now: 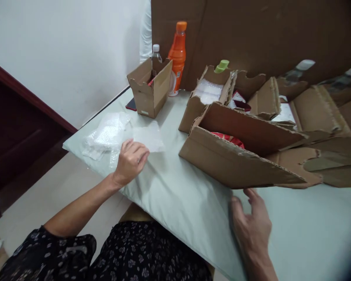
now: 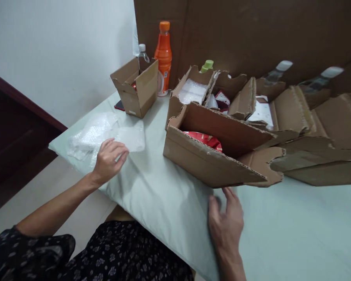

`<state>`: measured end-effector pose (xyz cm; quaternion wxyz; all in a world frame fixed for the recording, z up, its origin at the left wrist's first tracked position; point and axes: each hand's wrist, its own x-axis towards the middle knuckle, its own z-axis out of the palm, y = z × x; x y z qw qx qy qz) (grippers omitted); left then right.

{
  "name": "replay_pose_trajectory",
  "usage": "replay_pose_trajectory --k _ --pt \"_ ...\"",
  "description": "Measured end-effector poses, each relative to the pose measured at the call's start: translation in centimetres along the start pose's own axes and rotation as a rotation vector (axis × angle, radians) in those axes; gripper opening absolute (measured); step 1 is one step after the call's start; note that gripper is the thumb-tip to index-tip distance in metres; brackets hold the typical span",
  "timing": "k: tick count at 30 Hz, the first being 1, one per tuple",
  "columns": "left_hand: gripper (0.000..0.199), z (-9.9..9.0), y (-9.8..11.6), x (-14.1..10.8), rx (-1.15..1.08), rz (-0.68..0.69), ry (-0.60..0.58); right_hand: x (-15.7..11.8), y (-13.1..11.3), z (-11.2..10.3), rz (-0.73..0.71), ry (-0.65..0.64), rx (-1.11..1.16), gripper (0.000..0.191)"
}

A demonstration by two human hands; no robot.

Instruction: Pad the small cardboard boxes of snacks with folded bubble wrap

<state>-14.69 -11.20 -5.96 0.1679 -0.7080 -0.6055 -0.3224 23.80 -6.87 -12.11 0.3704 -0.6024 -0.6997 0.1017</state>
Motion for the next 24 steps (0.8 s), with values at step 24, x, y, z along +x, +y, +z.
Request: replay_pose_trajectory --k 24 --pt "0.019 -0.7 3.3 -4.5 -0.38 -0.681 -0.514 -4.5 -13.4 6.5 -0.115 -0.462 0.254 0.034"
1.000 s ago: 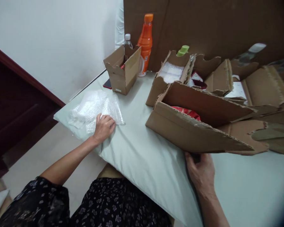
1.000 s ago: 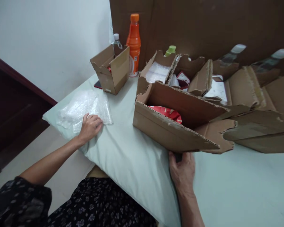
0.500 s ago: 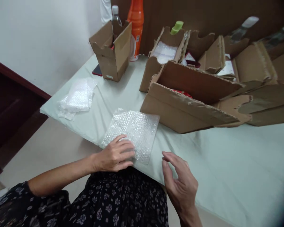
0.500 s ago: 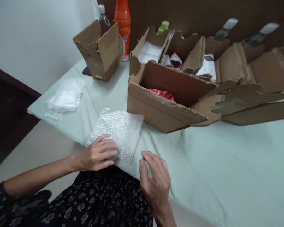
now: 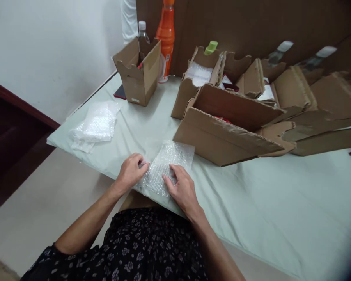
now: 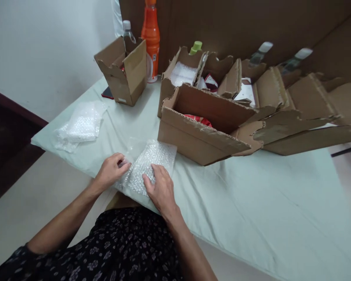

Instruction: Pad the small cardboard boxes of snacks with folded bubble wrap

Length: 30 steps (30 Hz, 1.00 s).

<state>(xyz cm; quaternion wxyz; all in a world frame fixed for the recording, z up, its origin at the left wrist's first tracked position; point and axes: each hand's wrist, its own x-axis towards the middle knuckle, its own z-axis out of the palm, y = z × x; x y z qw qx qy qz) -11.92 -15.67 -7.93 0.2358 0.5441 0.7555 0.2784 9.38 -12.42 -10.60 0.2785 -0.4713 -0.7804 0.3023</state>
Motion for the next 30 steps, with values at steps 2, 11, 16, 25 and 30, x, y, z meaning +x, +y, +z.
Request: replay_pose_trajectory --k 2,11,16,25,30 --pt "0.017 -0.6 0.9 -0.5 -0.344 -0.034 -0.124 -0.8 -0.1 -0.7 0.088 0.004 0.143 0.043" --pt "0.033 0.1 3.9 -3.7 -1.035 0.119 -0.685 -3.2 -2.9 -3.9 0.178 -0.036 0.655 0.043" --pt "0.023 -1.8 1.5 -2.0 -0.827 0.09 -0.44 -6.1 2.0 -9.5 0.329 0.219 0.656 0.03" --pt "0.029 -0.6 0.3 0.5 -0.424 -0.204 -0.407 -10.6 8.0 -13.1 0.552 0.461 0.239 0.034" --pt "0.034 -1.1 1.0 0.7 -0.062 -0.123 -0.405 -11.4 9.5 -12.8 0.562 0.459 -0.119 0.044"
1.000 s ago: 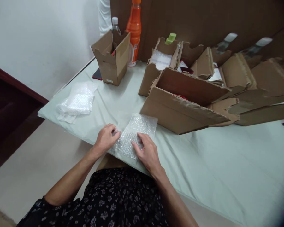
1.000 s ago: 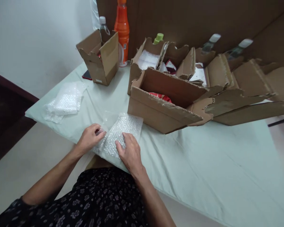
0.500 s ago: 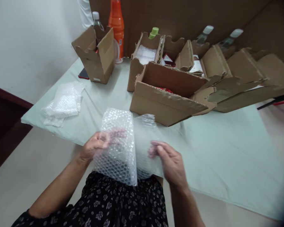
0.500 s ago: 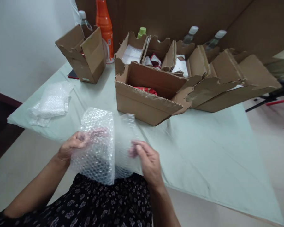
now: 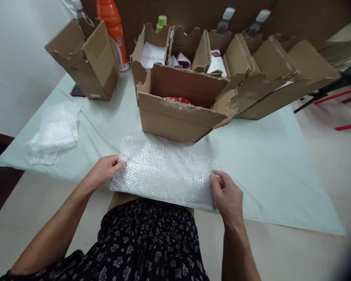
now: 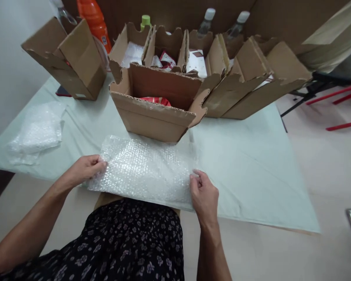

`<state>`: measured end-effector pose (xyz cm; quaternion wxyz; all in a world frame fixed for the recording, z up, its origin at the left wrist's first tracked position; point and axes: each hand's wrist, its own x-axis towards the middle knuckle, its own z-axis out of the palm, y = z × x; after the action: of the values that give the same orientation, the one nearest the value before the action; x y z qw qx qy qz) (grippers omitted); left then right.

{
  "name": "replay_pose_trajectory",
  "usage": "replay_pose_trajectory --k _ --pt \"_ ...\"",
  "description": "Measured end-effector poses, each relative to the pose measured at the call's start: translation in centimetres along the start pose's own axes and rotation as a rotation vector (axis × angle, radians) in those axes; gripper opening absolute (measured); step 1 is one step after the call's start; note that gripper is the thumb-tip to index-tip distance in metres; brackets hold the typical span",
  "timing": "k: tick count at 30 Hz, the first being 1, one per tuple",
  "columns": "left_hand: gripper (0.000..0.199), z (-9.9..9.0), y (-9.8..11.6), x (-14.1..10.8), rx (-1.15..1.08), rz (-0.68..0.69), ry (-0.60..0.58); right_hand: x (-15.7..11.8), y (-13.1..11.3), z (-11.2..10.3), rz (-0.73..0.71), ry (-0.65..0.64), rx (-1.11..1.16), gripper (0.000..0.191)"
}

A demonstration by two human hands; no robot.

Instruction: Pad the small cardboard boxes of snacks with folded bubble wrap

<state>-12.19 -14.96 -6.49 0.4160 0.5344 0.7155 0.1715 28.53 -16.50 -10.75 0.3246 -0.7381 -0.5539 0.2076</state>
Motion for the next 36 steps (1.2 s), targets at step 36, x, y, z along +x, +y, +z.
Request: replay_pose_trajectory --k 36 --pt "0.054 5.6 -1.9 -3.3 0.647 1.011 -0.034 -2.5 3.0 -3.5 -0.805 -0.225 -0.38 0.019"
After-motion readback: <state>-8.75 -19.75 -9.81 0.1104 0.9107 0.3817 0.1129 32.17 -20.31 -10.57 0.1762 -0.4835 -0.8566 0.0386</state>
